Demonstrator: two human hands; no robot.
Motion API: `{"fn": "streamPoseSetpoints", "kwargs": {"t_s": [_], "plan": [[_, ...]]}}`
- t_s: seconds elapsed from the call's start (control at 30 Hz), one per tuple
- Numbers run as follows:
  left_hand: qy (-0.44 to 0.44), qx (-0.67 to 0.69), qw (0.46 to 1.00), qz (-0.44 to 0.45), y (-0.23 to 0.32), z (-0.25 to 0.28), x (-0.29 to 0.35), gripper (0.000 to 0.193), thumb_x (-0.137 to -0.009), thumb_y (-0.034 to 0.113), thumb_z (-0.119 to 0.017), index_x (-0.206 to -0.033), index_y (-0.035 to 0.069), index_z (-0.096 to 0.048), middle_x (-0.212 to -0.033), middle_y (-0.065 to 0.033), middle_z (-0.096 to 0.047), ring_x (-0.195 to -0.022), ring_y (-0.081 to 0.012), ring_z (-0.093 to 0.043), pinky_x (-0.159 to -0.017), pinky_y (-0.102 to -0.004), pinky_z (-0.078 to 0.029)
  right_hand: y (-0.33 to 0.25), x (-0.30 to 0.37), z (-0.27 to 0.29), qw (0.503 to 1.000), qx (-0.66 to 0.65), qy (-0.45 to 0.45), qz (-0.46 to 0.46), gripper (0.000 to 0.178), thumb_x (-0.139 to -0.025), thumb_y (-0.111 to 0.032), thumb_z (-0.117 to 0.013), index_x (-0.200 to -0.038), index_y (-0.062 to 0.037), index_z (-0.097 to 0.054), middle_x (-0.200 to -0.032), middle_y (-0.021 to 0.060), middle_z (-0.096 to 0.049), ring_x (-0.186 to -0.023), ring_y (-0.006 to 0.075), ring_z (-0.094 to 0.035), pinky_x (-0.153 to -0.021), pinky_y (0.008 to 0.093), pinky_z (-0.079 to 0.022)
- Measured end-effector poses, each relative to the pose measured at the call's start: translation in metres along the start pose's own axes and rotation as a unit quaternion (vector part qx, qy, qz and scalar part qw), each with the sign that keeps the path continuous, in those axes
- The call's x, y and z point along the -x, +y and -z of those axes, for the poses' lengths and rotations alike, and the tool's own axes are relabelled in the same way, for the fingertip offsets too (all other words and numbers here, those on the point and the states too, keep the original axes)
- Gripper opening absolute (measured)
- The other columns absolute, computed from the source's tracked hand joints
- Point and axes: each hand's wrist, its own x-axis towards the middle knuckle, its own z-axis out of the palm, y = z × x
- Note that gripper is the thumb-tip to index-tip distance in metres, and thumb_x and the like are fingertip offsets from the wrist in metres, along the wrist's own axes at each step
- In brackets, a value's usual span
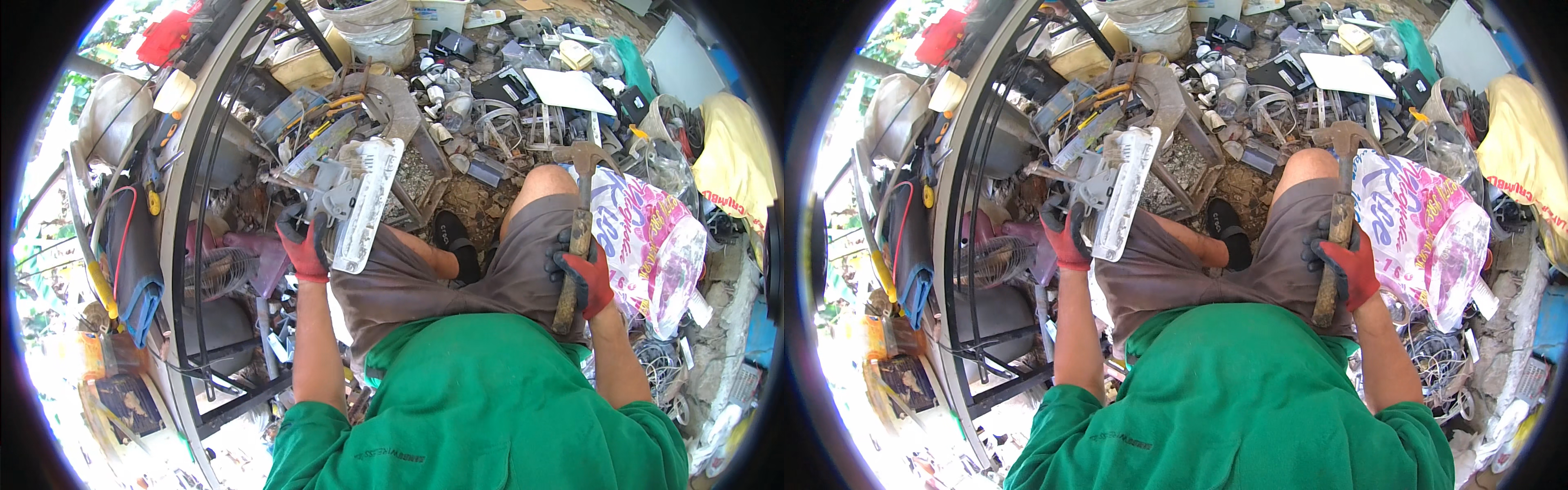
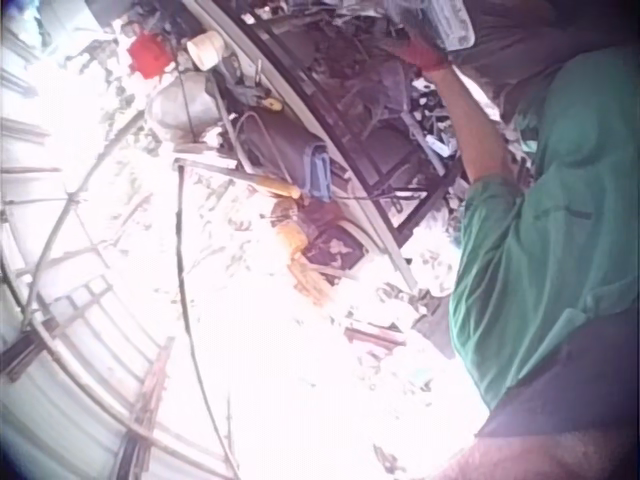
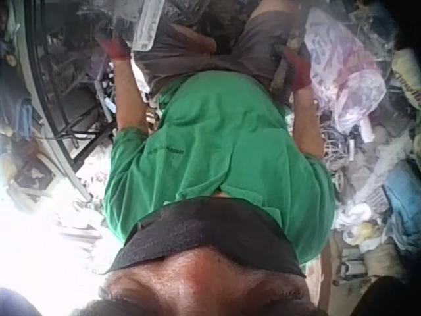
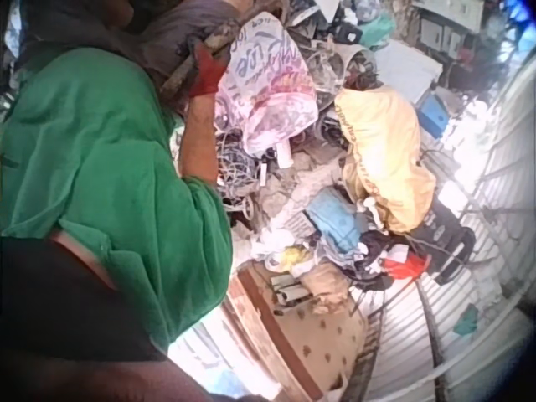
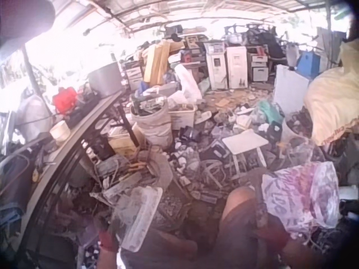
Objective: The person uses a hammer and a screwdriver to remove a circuit board and internal components from a white electronic housing.
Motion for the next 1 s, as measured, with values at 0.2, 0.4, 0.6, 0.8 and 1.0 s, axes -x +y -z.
{"fn": "streamPoseSetpoints", "kwargs": {"t_s": [0.2, 0.4, 0.6, 0.8, 1.0], "plan": [[-0.003, -0.004, 0.998, -0.06, 0.035, -0.003, 0.028, 0.048, -0.083, 0.007, -0.077, -0.123, 0.003, -0.052, -0.121, -0.0087, -0.056, -0.112, -0.0204, -0.053, -0.102, -0.0359, -0.041, 0.001, 0.0, 0.004, 1.0, 0.014, 0.015, 0.002, 0.036, -0.085, -0.009, -0.068, -0.118, -0.0016, -0.055, -0.095, 0.015, -0.07, -0.074, 0.0216, -0.069, -0.065, 0.032, -0.056], [-0.007, 0.152, 0.986, -0.064, 0.075, 0.014, 0.043, 0.054, -0.084, 0.013, -0.071, -0.132, 0.005, -0.047, -0.123, -0.0122, -0.059, -0.111, -0.0242, -0.06, -0.1, -0.0395, -0.047, 0.004, -0.004, 0.009, 1.0, 0.013, 0.018, 0.002, 0.036, -0.084, -0.008, -0.07, -0.117, -0.0014, -0.056, -0.093, 0.0141, -0.069, -0.073, 0.0223, -0.069, -0.064, 0.0332, -0.056], [-0.082, 0.322, 0.94, 0.074, 0.097, 0.054, 0.073, 0.076, -0.086, 0.03, -0.073, -0.149, 0.002, -0.04, -0.144, -0.0215, -0.052, -0.123, -0.0378, -0.059, -0.105, -0.0527, -0.048, 0.002, -0.003, 0.003, 1.0, -0.012, 0.011, 0.007, 0.039, -0.083, -0.01, -0.072, -0.117, -0.001, -0.056, -0.091, 0.0136, -0.068, -0.072, 0.0234, -0.069, -0.063, 0.0336, -0.058], [0.052, 0.254, 0.966, -0.028, 0.131, 0.038, 0.078, 0.095, -0.071, 0.025, -0.092, -0.149, 0.013, -0.038, -0.15, -0.0071, -0.045, -0.136, -0.027, -0.047, -0.109, -0.0466, -0.046, 0.006, 0.0, 0.004, 1.0, -0.02, 0.01, 0.017, 0.037, -0.083, -0.011, -0.071, -0.117, -0.0048, -0.057, -0.091, 0.0071, -0.064, -0.074, 0.02, -0.066, -0.062, 0.0326, -0.055], [0.049, 0.291, 0.955, -0.025, 0.131, 0.044, 0.087, 0.088, -0.074, 0.025, -0.087, -0.146, 0.011, -0.04, -0.144, -0.0104, -0.048, -0.131, -0.0308, -0.051, -0.108, -0.0498, -0.046, 0.008, -0.001, 0.011, 0.999, -0.016, -0.013, 0.028, 0.036, -0.084, -0.014, -0.07, -0.117, -0.0041, -0.058, -0.092, 0.0061, -0.063, -0.077, 0.0189, -0.067, -0.066, 0.0323, -0.056]]}}
